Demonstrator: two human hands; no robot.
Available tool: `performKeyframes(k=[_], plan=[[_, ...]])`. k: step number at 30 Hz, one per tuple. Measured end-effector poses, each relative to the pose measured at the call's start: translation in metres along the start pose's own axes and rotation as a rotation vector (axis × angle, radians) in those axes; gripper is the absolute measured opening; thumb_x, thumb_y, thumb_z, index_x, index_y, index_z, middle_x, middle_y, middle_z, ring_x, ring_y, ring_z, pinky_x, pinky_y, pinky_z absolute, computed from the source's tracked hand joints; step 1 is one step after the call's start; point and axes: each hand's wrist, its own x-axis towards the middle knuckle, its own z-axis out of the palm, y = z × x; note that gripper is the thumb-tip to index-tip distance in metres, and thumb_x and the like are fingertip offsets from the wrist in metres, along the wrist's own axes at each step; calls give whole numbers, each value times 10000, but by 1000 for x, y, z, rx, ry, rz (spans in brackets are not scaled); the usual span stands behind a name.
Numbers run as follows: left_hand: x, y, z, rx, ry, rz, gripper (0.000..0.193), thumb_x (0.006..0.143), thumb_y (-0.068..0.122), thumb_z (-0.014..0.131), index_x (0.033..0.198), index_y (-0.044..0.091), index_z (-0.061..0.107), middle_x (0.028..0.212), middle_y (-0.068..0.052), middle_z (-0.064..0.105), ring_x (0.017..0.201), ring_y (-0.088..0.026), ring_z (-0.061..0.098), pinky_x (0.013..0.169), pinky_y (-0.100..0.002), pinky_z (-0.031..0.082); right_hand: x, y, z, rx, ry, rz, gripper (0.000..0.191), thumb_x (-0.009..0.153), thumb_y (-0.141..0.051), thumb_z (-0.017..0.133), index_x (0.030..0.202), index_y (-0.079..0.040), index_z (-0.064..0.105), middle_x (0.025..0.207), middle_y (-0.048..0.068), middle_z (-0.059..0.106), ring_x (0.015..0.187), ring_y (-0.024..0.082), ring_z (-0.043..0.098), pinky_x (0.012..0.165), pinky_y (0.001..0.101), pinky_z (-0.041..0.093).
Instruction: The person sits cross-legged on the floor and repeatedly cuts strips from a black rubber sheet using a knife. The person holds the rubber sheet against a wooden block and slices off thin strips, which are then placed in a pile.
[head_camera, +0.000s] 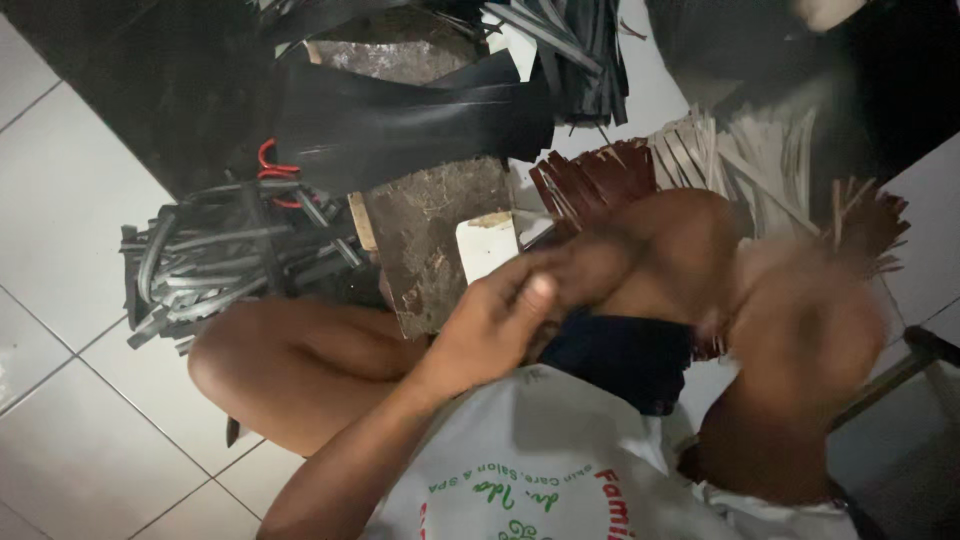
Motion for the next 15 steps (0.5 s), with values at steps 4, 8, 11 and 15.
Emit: performKeyframes(k=[4,8,11,15], plan=[[6,23,-19,-154,117,-34,428,982,182,610,1384,38,593,1057,-138,617,949,-290,638,829,-419,523,-24,-53,24,776,-310,-74,263,907,-279,782,1071,-118,654,1057,87,677,902,222,688,769,392,542],[-9,29,-65,651,121,96,522,977,145,578,1478,5,529,1069,-169,601,958,-299,627,841,-418,527,-12,-60,71,816,-425,106,244,905,-235,765,1085,-79,713,1093,107,718,983,265,747,830,376,604],[-19,14,-68,1206,-17,223,600,911,137,614,1487,-5,524,1101,-149,583,983,-286,614,852,-417,515,15,-53,100,595,-141,352,133,1003,-79,692,1124,-23,686,1121,152,705,997,261,731,817,351,600],[-24,-9,-65,1318,19,257,581,918,215,654,1453,10,557,1153,-125,583,1002,-272,588,861,-411,494,36,-42,128,422,-100,186,263,967,-41,712,1229,-12,702,1142,174,680,1019,324,706,848,381,583]])
